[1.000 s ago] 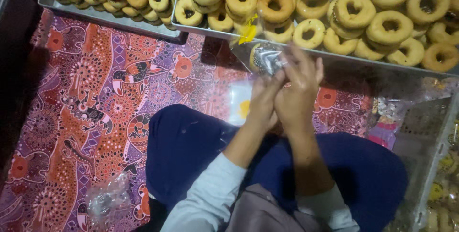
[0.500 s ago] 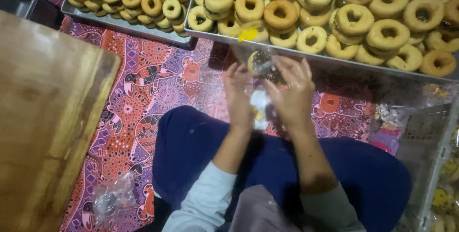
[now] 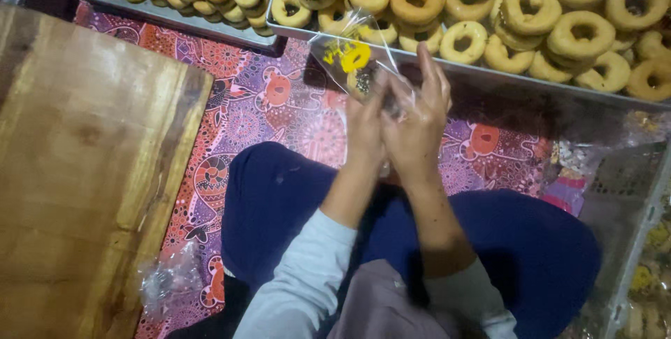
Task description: The person sits on a patterned floor mat and repeatedly picks donuts from a metal tray. They place each donut into a small clear plastic bag, seal it, and set the packaged donut aside. The person handles donuts one at a time throughout the clip.
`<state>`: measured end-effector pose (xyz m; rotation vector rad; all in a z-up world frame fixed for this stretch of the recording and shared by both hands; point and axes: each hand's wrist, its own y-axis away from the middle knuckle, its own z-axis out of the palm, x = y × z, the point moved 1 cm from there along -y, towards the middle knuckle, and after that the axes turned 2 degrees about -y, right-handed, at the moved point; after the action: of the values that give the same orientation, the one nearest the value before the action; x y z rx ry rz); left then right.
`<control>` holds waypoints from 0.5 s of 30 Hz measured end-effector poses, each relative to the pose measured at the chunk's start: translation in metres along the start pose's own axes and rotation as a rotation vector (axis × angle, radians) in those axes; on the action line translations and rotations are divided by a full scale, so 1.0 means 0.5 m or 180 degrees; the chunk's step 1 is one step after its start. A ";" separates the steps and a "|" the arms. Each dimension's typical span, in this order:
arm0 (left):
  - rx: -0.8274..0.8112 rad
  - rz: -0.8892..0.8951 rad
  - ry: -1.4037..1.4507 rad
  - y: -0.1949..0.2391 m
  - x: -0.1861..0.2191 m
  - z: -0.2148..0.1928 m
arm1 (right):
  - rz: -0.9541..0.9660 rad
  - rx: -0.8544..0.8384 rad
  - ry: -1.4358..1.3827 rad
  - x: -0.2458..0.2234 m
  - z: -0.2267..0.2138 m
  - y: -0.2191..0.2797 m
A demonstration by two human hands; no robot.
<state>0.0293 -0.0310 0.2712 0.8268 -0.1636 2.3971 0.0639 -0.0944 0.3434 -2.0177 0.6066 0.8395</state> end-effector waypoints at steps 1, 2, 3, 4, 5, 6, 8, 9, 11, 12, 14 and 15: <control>-0.0016 -0.0064 -0.0179 0.019 0.006 0.018 | 0.0226 0.0190 -0.0280 0.006 0.002 -0.004; -0.0027 -0.0132 -0.0366 0.041 0.017 0.029 | 0.0053 -0.0072 -0.0154 0.010 0.003 -0.007; -0.0037 -0.0200 -0.0552 0.062 0.031 0.036 | -0.0118 -0.0334 -0.0031 0.016 0.001 -0.010; -0.0167 0.0718 -0.1781 0.084 0.052 0.037 | -0.0278 -0.0598 0.0096 0.022 -0.008 -0.009; -0.0303 0.1645 -0.3000 0.106 0.082 0.025 | -0.0246 -0.0717 -0.0010 0.027 -0.011 -0.004; -0.0454 0.2583 -0.4209 0.122 0.110 0.009 | -0.0213 -0.0831 -0.0118 0.034 -0.019 -0.002; -0.1045 0.2437 -0.4980 0.132 0.146 -0.036 | 0.0241 -0.1435 -0.0498 0.045 -0.033 0.012; -0.1344 0.2327 -0.5363 0.141 0.163 -0.060 | 0.0664 -0.1924 -0.0768 0.049 -0.038 0.024; -0.1188 0.2296 -0.5034 0.164 0.204 -0.099 | 0.1248 -0.2533 -0.1211 0.043 -0.031 0.044; -0.1103 0.2294 -0.4870 0.178 0.223 -0.113 | 0.1422 -0.2652 -0.1369 0.033 -0.019 0.054; -0.0697 0.2218 -0.4699 0.220 0.257 -0.134 | 0.1358 -0.2811 -0.1169 0.005 -0.003 0.077; -0.0489 0.2174 -0.4614 0.244 0.271 -0.145 | 0.1111 -0.2840 -0.0818 -0.014 0.003 0.094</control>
<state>-0.1638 -0.0425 0.3031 2.5370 -1.3056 1.6973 0.0271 -0.1168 0.3238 -2.5375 0.4787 1.7864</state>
